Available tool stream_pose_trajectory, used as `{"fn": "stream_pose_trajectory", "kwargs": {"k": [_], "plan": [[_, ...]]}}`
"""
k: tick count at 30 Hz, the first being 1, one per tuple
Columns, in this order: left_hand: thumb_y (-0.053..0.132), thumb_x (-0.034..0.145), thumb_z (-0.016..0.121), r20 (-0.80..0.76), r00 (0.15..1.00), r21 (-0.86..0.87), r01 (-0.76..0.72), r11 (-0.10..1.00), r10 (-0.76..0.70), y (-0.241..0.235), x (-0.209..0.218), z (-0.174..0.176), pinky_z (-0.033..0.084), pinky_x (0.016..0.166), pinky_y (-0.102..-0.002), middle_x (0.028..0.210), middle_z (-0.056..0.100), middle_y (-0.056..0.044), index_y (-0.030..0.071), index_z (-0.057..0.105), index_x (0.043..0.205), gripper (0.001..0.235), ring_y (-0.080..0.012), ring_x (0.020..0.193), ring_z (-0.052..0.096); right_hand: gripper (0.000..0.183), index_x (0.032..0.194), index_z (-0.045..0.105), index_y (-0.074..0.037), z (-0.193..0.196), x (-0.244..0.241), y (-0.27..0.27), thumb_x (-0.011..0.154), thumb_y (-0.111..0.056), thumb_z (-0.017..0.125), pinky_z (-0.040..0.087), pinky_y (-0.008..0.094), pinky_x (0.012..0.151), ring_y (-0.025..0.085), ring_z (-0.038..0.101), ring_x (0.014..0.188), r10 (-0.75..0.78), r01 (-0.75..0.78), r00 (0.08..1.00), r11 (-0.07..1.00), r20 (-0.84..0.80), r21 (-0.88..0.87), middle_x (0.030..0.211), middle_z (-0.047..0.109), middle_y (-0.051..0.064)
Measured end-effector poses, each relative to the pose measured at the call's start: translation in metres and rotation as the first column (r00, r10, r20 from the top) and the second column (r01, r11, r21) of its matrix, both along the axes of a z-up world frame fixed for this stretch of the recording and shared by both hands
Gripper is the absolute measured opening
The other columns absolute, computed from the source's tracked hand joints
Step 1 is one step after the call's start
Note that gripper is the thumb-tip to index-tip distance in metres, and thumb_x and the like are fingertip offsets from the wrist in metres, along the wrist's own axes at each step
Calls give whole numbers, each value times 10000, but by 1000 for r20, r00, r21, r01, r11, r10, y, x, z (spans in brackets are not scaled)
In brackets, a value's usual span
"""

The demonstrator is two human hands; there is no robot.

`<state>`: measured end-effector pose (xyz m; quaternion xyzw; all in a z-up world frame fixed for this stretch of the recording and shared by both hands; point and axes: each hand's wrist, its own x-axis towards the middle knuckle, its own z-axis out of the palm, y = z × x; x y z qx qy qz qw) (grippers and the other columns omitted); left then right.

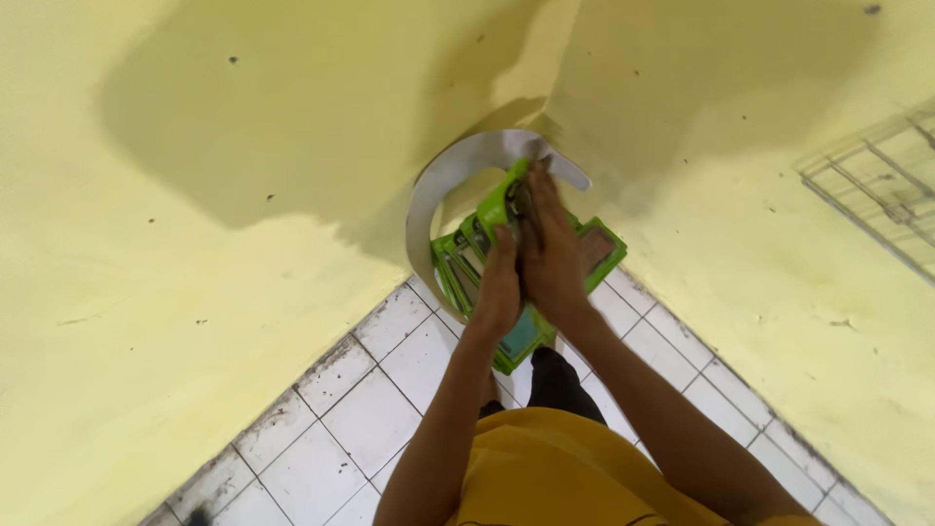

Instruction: The person picks up packaged phone cases from a white plastic chair and hangs them one by one onto a wall-mounted wire grid display. The person repeats this process for multiple cases of different colors until the chair is empty.

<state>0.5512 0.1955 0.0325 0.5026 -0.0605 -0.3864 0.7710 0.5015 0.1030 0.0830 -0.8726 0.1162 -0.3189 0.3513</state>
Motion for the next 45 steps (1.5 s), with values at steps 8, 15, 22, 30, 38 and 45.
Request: {"fn": "stream_pose_trajectory", "kwargs": {"k": [8,15,22,30,38,45], "plan": [[490,1101,199,347,934,-119,-41,992,80,-5,-9,49,299,1241,-378,1663,328,-159,59,226,1635,686,-277,1533,330,511,1616,346,-11,24,-19,18,1114,-70,422,243,491,1318,364,149,1636,123,-126,991,990,53,64,1737,233,163],[471,1095,226,107,993,-194,-23,981,44,-9,-6,29,361,1208,-379,1607,411,-161,67,264,1613,658,-268,1466,429,520,1569,424,-5,22,-25,15,1056,-52,494,181,545,1326,406,222,1616,226,-226,974,973,-11,-47,1706,309,133],[565,1078,281,31,979,-75,-197,978,199,3,17,37,475,1081,-391,1432,580,-204,-12,471,1477,727,-291,1250,585,596,1525,430,-39,-39,-64,22,941,-27,547,319,505,1196,399,315,1523,81,-96,988,989,-134,-115,1672,326,170],[293,1063,607,342,878,-183,-286,941,333,22,41,41,518,891,-317,1085,712,-37,8,646,1277,359,-149,984,624,398,1424,558,-19,-87,-86,-58,1180,-316,455,513,388,825,229,551,920,-32,247,953,659,-301,711,1095,639,233],[235,1012,681,678,604,-264,-331,906,419,10,-10,80,490,1118,-313,1444,503,-138,62,457,1469,537,-188,1327,543,394,1273,697,-74,4,-87,17,892,-41,789,573,309,758,187,696,890,-192,190,978,981,-83,-32,1223,694,106],[336,1101,530,546,799,68,-343,937,253,15,-18,87,511,975,-346,1279,649,-158,-5,530,1361,428,-226,1134,627,713,1353,650,-115,32,-84,38,681,-107,889,575,383,741,287,660,958,-140,114,985,968,-104,-224,1243,580,162]]}}
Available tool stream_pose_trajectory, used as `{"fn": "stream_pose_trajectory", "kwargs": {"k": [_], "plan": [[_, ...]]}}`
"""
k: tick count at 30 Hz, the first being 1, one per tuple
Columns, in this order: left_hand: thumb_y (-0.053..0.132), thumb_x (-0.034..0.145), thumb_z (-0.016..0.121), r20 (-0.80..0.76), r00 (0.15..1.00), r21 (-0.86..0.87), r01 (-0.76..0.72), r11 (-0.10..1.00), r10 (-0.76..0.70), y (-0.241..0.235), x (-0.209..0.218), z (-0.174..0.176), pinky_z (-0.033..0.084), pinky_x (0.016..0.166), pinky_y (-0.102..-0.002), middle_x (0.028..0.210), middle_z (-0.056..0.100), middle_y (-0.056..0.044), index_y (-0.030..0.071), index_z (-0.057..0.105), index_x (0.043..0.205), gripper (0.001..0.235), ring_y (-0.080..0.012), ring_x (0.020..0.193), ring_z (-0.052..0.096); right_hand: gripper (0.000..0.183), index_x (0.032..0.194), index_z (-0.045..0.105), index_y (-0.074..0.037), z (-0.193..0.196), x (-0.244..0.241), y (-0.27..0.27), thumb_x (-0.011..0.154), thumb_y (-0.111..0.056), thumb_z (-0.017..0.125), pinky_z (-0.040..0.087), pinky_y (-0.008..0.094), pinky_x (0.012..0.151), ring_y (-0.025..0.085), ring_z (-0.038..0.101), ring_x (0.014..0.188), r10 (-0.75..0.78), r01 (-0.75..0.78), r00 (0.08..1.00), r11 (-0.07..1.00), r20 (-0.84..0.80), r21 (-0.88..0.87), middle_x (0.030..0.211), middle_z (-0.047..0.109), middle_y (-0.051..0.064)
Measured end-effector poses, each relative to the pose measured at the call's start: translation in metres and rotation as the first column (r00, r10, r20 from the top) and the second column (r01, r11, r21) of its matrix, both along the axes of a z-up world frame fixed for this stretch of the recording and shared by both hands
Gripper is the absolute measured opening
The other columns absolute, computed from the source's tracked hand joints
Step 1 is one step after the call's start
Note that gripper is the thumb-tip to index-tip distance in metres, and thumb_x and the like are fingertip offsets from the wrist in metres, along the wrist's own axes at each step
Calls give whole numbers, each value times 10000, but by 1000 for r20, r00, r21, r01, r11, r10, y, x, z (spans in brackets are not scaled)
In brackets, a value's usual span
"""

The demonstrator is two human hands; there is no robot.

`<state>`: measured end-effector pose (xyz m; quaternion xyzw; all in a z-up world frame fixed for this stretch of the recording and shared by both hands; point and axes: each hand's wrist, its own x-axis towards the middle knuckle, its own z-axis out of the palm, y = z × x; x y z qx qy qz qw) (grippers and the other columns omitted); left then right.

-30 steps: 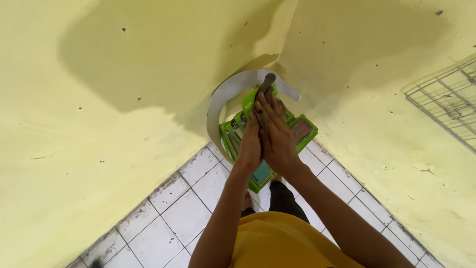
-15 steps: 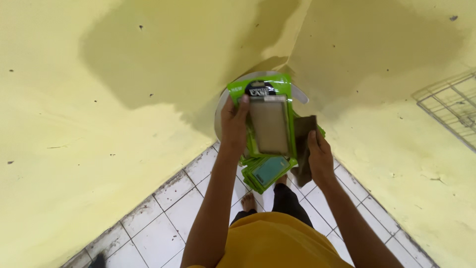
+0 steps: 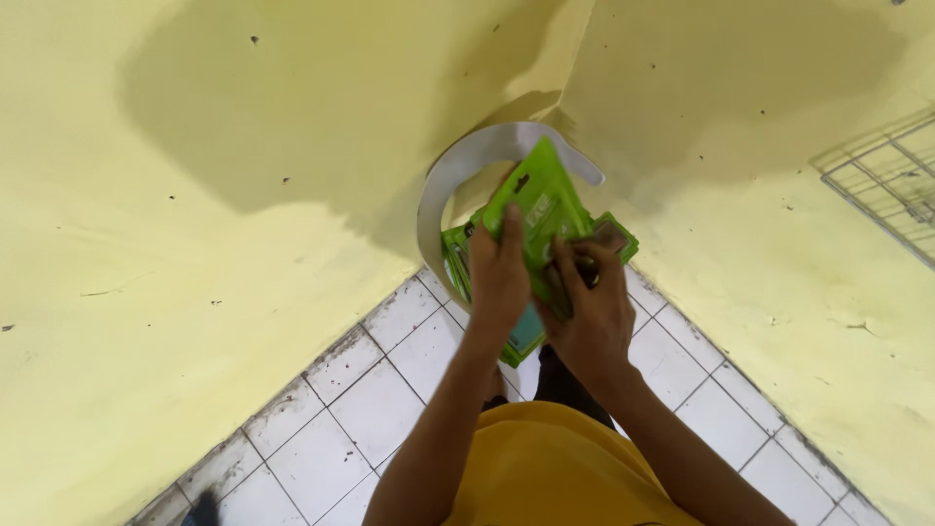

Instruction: The person picks up packaged phone cases from a white plastic chair and hangs them one by one onto a wall-mounted wire grid display. The person repeats this process for multiple cases of different colors until the chair is empty.

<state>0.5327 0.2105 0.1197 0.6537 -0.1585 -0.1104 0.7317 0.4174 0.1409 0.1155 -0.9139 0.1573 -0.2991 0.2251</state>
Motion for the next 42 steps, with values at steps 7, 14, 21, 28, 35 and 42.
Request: {"fn": "stream_pose_trajectory", "kwargs": {"k": [7,14,21,28,35,42], "plan": [[282,1072,503,-193,924,-92,319,943,-331,26,68,-11,583,773,-308,1046,749,-91,42,708,1261,367,-145,885,690,483,1397,611,-38,0,1,-52,928,-107,708,595,315,938,156,705,1107,-64,-12,992,806,107,592,1290,706,74],[279,1119,488,-407,685,-609,289,738,-604,18,71,-29,569,975,-378,1259,679,-120,-5,579,1382,398,-212,1109,675,412,1160,731,19,-24,7,-79,818,-190,823,601,321,794,180,754,872,221,125,930,559,-292,820,980,802,110],[352,1157,363,-455,444,-771,238,591,-772,30,48,-58,508,1121,-439,1448,575,-160,18,447,1487,477,-270,1298,609,407,1132,735,39,-34,7,-100,895,-292,752,574,368,816,196,716,865,121,255,919,543,-375,800,970,781,126],[436,1094,283,-543,465,-637,314,704,-699,35,43,-61,547,1041,-485,1401,600,-161,43,393,1485,566,-289,1245,636,430,1542,473,-69,28,17,-100,1168,-274,524,519,331,1043,152,595,1220,13,-150,958,874,286,463,1437,585,114],[370,1116,310,-591,559,-557,239,795,-582,17,60,-80,549,1012,-428,1369,612,-152,47,471,1452,493,-256,1178,653,680,1536,507,-207,2,70,-25,877,-104,635,167,695,1192,420,170,1545,380,-435,869,892,-317,-123,1685,285,32],[350,1126,357,-661,540,-524,164,836,-520,30,91,-107,545,1018,-426,1296,655,-166,-11,529,1369,468,-295,1164,644,543,1468,538,-181,-19,18,-8,937,-195,649,242,642,1194,394,224,1541,454,-520,806,849,-380,-88,1637,353,9]]}}
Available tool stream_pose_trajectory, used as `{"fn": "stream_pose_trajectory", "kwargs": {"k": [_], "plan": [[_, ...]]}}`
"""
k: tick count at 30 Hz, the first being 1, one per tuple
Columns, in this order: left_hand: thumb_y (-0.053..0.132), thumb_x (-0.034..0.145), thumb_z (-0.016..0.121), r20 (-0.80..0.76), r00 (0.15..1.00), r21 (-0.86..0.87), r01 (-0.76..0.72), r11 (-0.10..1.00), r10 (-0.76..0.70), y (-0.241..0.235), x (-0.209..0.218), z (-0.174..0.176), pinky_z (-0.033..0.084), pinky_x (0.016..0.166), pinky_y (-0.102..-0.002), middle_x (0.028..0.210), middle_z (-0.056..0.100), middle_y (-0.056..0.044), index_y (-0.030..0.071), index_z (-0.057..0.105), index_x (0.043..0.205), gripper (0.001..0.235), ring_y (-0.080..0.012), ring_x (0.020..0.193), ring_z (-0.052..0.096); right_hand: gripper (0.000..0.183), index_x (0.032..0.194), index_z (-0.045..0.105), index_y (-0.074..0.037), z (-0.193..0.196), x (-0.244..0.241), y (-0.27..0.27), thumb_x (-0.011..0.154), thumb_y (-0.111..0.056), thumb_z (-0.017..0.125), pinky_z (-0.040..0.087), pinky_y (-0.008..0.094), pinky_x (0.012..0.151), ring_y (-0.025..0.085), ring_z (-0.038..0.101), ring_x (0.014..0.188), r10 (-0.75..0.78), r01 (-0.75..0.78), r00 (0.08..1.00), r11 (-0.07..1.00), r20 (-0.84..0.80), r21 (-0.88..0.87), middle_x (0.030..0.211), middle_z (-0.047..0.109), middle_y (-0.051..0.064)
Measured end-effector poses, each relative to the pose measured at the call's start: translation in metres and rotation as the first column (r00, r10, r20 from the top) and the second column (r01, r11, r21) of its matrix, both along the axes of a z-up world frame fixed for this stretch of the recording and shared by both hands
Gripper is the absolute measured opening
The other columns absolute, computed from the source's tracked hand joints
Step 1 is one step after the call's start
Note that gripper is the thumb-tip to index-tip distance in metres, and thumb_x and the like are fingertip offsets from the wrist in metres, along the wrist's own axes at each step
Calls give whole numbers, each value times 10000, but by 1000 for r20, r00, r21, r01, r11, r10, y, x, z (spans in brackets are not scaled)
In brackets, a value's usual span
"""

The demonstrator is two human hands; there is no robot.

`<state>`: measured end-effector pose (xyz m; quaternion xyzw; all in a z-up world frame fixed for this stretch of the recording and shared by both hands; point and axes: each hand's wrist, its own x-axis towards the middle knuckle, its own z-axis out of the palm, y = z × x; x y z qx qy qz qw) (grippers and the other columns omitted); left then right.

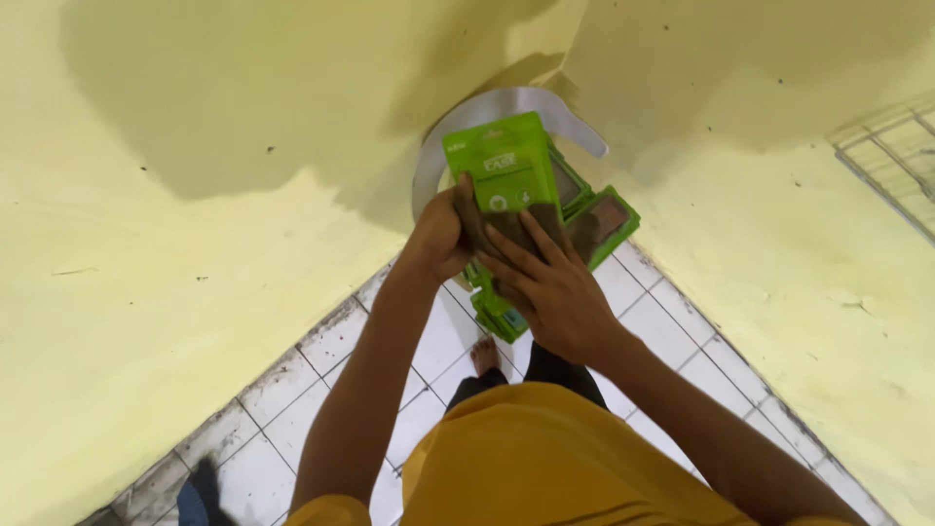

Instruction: The person picks up packaged phone cases from a white plastic chair and hangs them one by one onto a wall-mounted wire grid display. The person repeats this process for multiple cases of different colors until the chair is empty.

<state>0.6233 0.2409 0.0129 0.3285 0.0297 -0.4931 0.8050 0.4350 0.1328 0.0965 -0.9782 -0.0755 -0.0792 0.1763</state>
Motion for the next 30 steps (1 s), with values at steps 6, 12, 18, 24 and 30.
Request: {"fn": "stream_pose_trajectory", "kwargs": {"k": [6,12,18,24,30], "plan": [[368,1100,349,27,993,47,-118,992,116,2,36,-24,514,1045,-464,1363,617,-165,-4,505,1380,491,-310,1212,617,533,1482,508,-139,-71,-3,-26,957,-146,599,310,523,1214,367,253,1551,-24,35,993,995,-112,98,1669,322,73],[414,1082,368,156,961,301,-268,915,230,18,44,-78,535,1034,-413,1380,603,-151,-16,469,1440,570,-268,1230,616,362,1338,597,-30,-187,32,-113,1027,-206,540,507,469,996,378,651,1164,-415,636,753,658,-511,402,1262,669,226],[431,1062,430,130,957,468,-291,835,260,18,14,-133,542,954,-359,1310,648,-127,-17,496,1432,584,-228,1140,638,478,1196,668,27,-311,105,-168,958,-387,692,531,526,876,435,671,1020,-491,665,715,697,-498,267,1087,688,268],[432,1070,448,124,957,644,-278,712,262,-4,-21,-155,534,796,-334,1121,704,-114,-43,585,1358,572,-185,917,629,706,1397,531,33,-390,157,-184,917,-444,732,487,536,1020,466,549,1215,-274,502,774,814,-571,291,1320,535,308],[439,1064,455,70,925,658,-324,679,374,-14,-48,-155,553,755,-314,1059,692,-106,-63,589,1335,586,-155,860,632,745,1475,495,30,-414,126,-203,931,-419,735,388,578,1071,507,452,1318,-170,338,880,880,-443,335,1431,500,307]]}}
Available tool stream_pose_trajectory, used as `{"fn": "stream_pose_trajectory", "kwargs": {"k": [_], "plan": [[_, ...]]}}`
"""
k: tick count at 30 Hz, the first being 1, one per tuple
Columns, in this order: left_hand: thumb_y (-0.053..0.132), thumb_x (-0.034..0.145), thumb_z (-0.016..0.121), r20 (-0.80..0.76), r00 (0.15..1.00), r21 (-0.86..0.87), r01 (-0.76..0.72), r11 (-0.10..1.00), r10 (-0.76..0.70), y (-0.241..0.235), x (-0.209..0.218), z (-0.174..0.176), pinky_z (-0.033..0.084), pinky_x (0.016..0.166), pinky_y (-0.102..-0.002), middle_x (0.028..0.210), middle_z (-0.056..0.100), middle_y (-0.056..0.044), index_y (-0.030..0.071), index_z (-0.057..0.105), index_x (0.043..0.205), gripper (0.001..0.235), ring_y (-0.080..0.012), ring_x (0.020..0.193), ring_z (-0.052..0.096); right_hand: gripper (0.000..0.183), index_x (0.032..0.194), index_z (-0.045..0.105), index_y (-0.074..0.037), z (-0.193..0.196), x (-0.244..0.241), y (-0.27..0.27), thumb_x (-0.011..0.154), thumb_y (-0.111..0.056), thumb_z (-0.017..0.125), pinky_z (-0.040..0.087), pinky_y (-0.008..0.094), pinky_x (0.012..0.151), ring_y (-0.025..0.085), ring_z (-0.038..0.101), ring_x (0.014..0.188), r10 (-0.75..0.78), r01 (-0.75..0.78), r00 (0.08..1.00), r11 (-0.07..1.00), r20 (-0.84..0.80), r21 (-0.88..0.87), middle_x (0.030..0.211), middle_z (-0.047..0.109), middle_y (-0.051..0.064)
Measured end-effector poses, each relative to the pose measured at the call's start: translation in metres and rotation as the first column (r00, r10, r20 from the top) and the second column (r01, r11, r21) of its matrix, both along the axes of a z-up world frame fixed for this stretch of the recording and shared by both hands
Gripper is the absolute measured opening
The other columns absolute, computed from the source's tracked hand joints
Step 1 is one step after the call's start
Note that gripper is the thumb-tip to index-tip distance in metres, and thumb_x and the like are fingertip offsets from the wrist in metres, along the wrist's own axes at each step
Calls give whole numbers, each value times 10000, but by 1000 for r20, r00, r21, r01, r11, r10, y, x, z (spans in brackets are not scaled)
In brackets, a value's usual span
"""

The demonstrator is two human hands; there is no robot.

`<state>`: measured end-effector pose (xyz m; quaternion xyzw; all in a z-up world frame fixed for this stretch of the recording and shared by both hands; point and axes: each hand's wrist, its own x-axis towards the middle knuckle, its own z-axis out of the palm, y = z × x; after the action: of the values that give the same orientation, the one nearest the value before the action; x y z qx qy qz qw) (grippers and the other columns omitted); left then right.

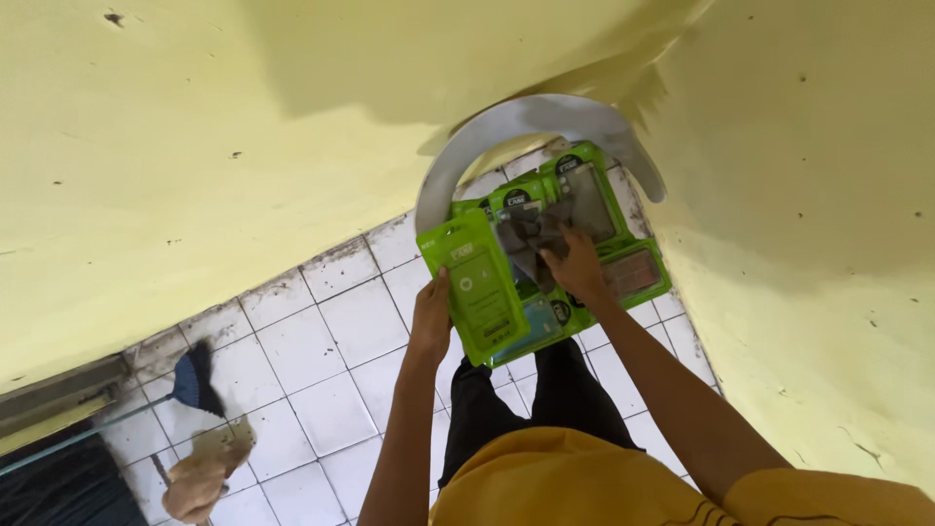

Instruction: The person picks up packaged phone cases from a white plastic chair and hangs them one by one onto a wall-mounted wire grid display. The person repeats this process for multiple cases of different colors until the chair is empty.

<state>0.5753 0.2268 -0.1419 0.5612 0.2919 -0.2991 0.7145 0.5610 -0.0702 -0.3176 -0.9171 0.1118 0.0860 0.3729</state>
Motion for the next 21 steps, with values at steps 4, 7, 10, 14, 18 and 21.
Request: {"fn": "stream_pose_trajectory", "kwargs": {"k": [4,7,10,14,18,21], "plan": [[462,1064,478,45,998,70,28,997,-31,-15,2,13,532,727,-328,1023,697,-140,-99,610,1319,630,-176,823,621,548,1368,649,-47,58,-18,-12,935,-376,721,481,520,1089,415,582,1269,-153,155,982,988,113,-10,1353,614,227],[494,1081,470,84,959,329,228,916,-269,-38,-14,35,476,720,-381,1008,647,-217,-41,639,1371,631,-248,808,524,416,1260,666,-49,138,-58,3,951,-327,681,601,434,932,321,687,1116,-384,345,920,890,82,297,1296,624,205],[518,1051,448,262,885,255,320,912,-384,-72,-38,64,538,970,-356,1213,700,-181,-43,568,1398,670,-257,1110,688,343,1262,688,-77,218,-108,36,976,-267,667,600,375,893,259,717,1058,-359,309,928,891,98,331,1254,706,151],[568,1079,309,621,603,-130,709,693,-501,-90,-94,95,327,1218,-407,1693,313,-95,129,268,1626,703,-201,1506,357,502,1377,507,-34,273,-185,78,952,-245,671,570,366,900,209,640,1150,-522,350,840,728,145,589,1276,642,135],[385,1069,420,675,326,92,853,513,-662,-101,-162,123,480,1093,-449,1615,393,-96,170,365,1601,576,-246,1406,492,388,1307,612,16,280,-266,59,1031,-256,625,567,379,849,219,643,981,-797,633,601,522,63,572,1137,691,140],[197,1037,662,831,57,316,770,555,-553,-113,-213,139,547,1059,-436,1543,497,-140,124,531,1502,488,-287,1366,566,374,1310,619,15,290,-354,53,1053,-255,585,585,367,848,187,650,985,-910,618,413,250,-37,746,1125,695,110]]}}
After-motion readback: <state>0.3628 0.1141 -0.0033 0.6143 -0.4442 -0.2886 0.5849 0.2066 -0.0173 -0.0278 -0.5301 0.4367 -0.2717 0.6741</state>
